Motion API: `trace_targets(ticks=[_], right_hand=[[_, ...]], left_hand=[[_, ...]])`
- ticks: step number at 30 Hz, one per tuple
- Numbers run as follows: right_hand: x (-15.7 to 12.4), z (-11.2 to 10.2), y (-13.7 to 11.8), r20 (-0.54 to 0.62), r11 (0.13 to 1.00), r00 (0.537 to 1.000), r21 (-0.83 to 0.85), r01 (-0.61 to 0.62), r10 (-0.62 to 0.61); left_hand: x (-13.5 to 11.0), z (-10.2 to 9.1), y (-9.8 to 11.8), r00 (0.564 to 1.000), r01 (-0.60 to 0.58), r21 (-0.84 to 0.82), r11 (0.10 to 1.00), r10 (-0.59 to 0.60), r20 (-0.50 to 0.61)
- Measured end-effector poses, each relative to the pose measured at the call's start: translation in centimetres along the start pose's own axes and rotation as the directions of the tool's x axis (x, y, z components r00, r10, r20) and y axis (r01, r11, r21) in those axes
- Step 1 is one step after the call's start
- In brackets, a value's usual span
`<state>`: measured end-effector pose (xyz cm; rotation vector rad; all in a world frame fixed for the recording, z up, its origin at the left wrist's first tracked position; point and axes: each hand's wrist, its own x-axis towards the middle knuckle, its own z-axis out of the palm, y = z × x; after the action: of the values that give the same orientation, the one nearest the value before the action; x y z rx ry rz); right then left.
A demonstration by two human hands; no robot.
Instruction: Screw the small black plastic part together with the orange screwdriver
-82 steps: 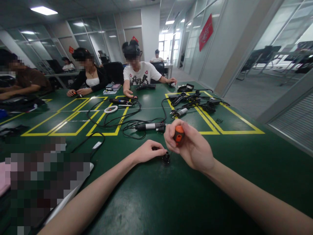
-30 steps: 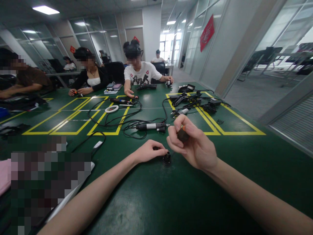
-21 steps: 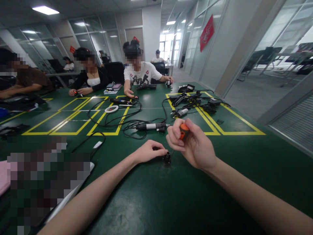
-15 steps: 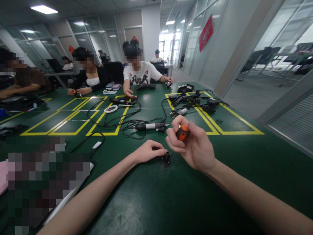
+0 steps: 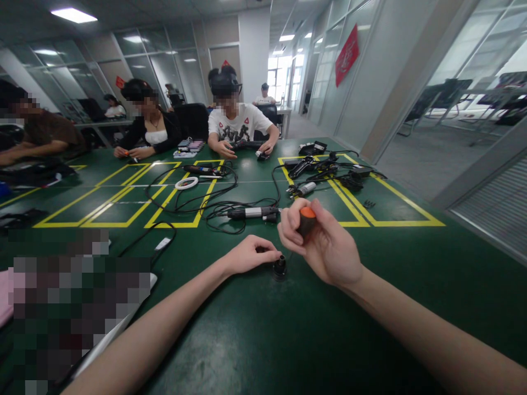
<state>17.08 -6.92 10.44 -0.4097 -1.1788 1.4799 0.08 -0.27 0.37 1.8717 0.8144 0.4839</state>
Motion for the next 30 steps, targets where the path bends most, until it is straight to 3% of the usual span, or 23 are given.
trace_targets(ticks=[7, 17, 22, 30], right_hand=[[-0.29, -0.12, -0.03, 0.075, 0.996, 0.996, 0.074, -0.057, 0.051], [-0.28, -0.11, -0.09, 0.139, 0.999, 0.990, 0.038, -0.036, 0.030], [-0.34, -0.23, -0.08, 0.153, 0.995, 0.986, 0.073, -0.071, 0.059], [-0.27, -0.51, 0.22, 0.144, 0.996, 0.990, 0.093, -0.018, 0.005]], left_hand=[[-0.16, 0.00, 0.56, 0.999, 0.019, -0.005, 1.000, -0.019, -0.027], [-0.13, 0.13, 0.18, 1.000, -0.005, -0.073, 0.997, 0.004, -0.022], [-0.22, 0.04, 0.45, 0.999, 0.024, -0.037, 0.999, -0.026, -0.042], [-0.16, 0.03, 0.50, 1.000, 0.009, -0.028, 1.000, -0.010, -0.024]])
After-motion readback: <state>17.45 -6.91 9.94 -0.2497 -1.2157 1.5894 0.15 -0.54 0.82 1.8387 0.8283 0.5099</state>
